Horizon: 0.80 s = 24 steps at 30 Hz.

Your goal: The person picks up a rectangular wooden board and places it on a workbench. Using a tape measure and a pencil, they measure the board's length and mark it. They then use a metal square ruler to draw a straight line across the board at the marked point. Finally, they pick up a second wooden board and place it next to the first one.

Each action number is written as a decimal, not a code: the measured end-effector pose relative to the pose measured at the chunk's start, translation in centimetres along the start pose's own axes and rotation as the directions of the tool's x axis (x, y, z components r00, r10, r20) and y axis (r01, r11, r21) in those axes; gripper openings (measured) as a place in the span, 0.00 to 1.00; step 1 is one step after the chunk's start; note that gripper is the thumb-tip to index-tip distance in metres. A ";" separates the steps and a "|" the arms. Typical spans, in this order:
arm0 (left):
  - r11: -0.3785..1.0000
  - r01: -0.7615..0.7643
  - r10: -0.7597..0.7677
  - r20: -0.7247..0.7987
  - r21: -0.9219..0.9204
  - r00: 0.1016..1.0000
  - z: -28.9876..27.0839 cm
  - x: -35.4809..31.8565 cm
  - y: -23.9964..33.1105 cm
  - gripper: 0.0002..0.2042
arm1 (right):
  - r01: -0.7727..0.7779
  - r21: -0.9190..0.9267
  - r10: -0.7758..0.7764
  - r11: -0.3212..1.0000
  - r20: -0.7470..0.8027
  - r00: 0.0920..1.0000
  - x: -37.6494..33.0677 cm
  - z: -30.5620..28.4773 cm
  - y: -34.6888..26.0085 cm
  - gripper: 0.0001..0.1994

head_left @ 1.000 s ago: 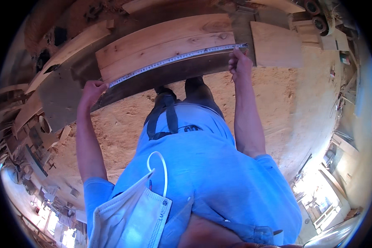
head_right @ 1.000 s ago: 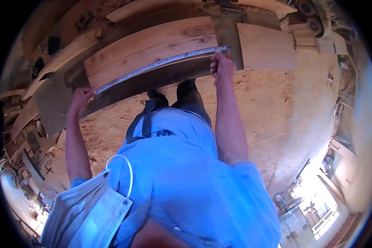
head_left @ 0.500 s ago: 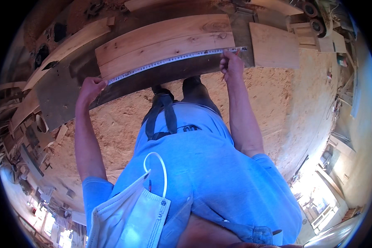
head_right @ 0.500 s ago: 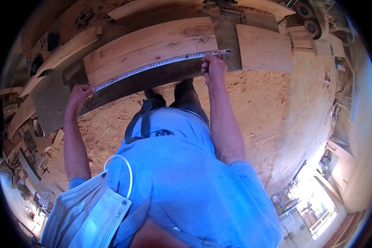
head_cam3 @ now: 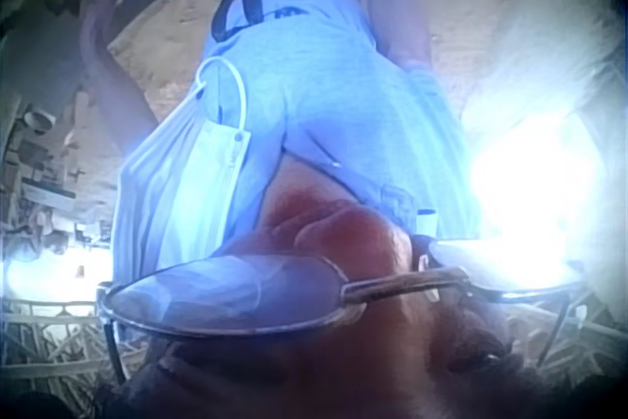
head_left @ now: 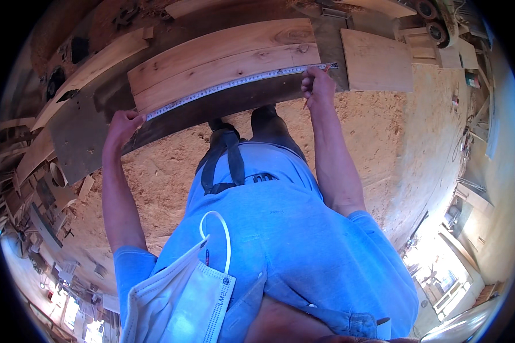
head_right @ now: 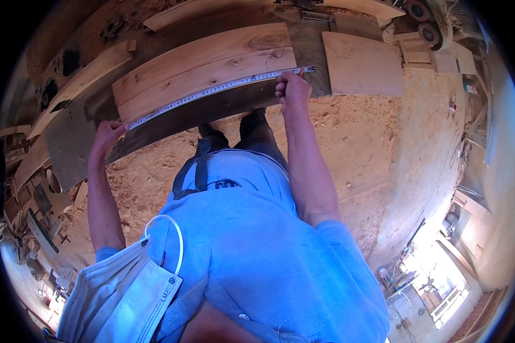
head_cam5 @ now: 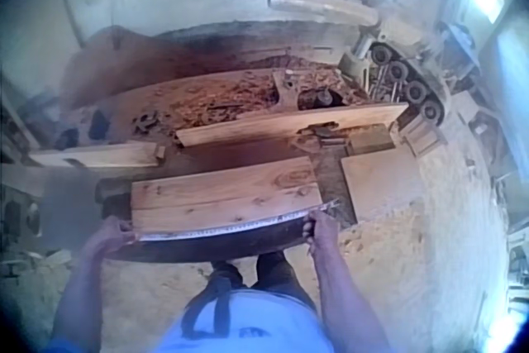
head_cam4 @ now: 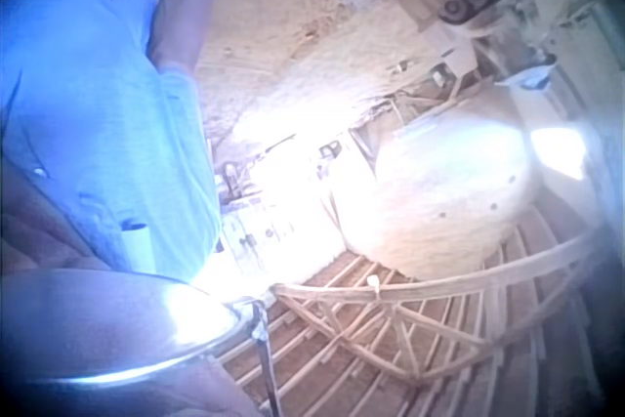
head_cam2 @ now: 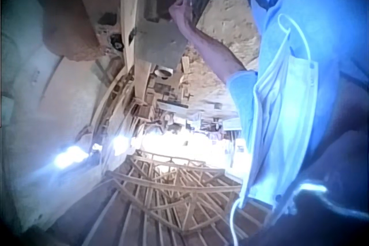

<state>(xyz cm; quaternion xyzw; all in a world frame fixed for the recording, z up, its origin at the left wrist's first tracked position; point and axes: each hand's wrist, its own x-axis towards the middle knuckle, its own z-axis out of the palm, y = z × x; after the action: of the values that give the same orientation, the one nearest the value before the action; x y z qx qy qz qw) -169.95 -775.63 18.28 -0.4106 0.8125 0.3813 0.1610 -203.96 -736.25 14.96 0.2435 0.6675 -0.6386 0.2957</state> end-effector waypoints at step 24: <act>0.998 0.063 -0.063 0.037 0.006 0.997 -0.4 -0.5 1.1 0.15 | 0.070 -0.034 -0.068 0.997 0.062 0.996 -1.4 1.6 -0.1 0.08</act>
<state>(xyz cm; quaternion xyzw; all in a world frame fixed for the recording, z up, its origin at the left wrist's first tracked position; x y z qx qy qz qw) -170.52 -775.23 19.33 -0.4285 0.7969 0.3816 0.1892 -202.94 -737.78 15.98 0.1955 0.6778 -0.6431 0.2979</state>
